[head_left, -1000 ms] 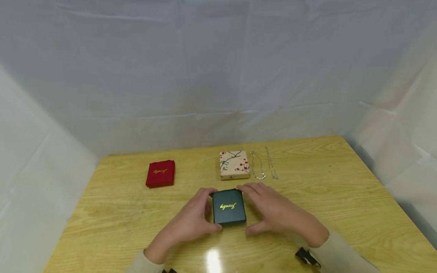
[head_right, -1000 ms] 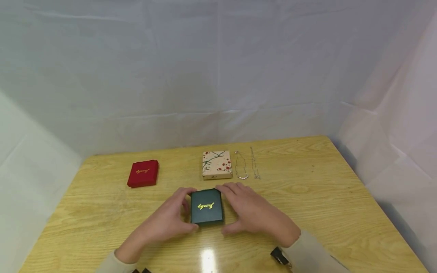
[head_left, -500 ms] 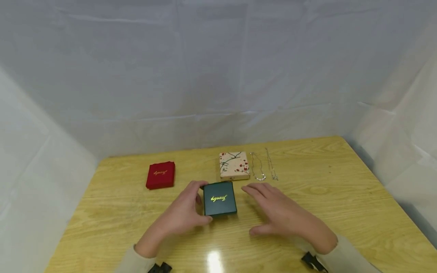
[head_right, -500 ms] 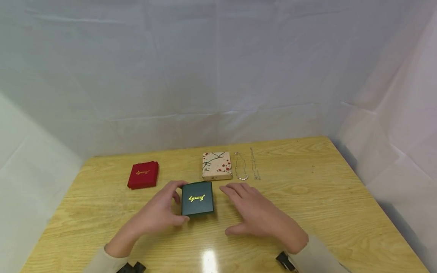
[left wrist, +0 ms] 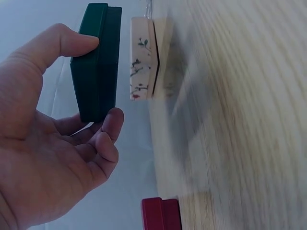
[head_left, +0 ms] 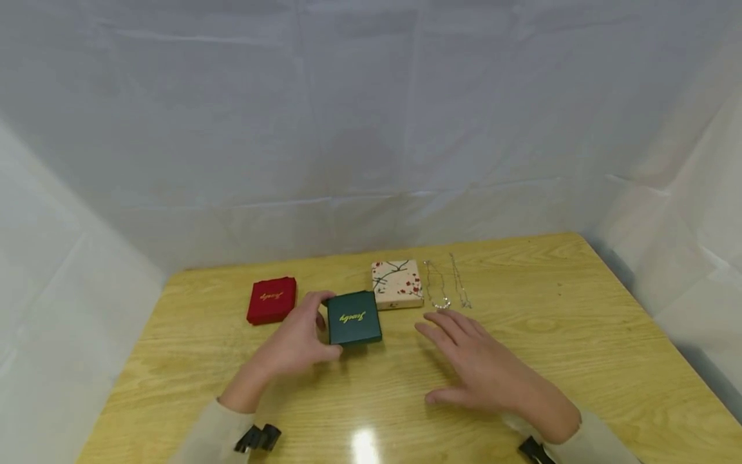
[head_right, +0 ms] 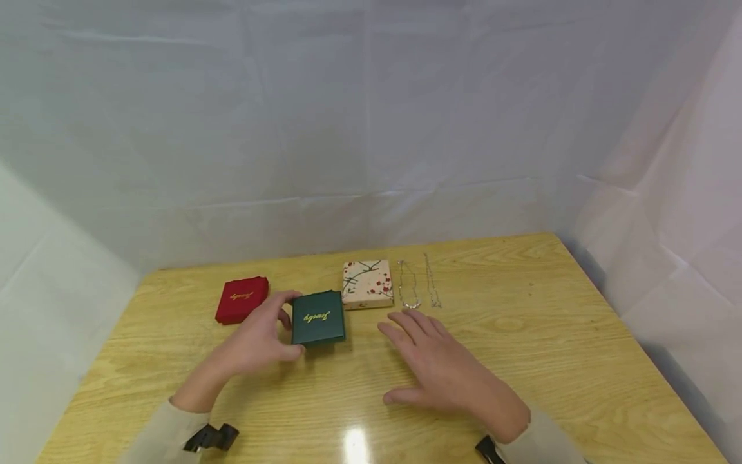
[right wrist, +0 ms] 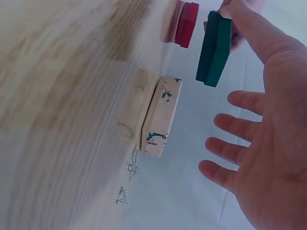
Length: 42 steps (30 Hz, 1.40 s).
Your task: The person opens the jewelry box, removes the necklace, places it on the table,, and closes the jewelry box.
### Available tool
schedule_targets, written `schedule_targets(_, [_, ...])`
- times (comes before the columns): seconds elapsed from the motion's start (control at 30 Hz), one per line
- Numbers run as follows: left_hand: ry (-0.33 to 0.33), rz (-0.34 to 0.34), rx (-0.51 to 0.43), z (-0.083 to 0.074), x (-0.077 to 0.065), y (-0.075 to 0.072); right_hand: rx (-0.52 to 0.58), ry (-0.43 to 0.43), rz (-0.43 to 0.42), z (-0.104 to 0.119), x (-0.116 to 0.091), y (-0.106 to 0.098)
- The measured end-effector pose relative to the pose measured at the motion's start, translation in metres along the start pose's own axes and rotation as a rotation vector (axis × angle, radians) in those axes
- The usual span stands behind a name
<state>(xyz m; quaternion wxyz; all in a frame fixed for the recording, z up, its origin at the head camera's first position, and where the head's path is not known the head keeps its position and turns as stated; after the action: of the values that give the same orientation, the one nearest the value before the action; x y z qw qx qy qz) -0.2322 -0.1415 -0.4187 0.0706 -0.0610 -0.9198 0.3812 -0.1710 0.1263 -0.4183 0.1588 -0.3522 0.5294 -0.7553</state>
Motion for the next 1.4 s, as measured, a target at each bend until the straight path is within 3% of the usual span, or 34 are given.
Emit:
schedule_targets(0.47, [-0.018, 0.002, 0.052, 0.024, 0.032, -0.009, -0.040, -0.001, -0.019, -0.003, -0.010, 0.004])
schedule_targets(0.93, [-0.059, 0.037, 0.100, 0.039, 0.069, -0.002, -0.029, 0.009, -0.049, -0.006, -0.018, 0.003])
schedule_targets(1.13, [-0.046, 0.065, 0.133, 0.040, 0.079, 0.002, -0.028, 0.016, -0.047, -0.008, -0.021, 0.004])
schedule_targets(1.4, [-0.076, 0.101, 0.142, 0.042, 0.083, 0.009, -0.030, 0.012, -0.047, -0.009, -0.022, 0.004])
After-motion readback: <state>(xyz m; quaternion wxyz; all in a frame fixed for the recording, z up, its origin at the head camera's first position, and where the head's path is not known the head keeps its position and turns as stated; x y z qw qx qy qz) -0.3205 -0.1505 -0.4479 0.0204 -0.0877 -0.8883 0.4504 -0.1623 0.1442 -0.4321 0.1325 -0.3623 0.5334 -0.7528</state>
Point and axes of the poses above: each hand's wrist, its own x-axis towards the middle knuckle, its own y-axis out of the palm, z = x × y, the point moved 8 cm from there along x, towards the middle knuckle, and after that the axes turned 12 degrees about -z, right-handed, at the moved point
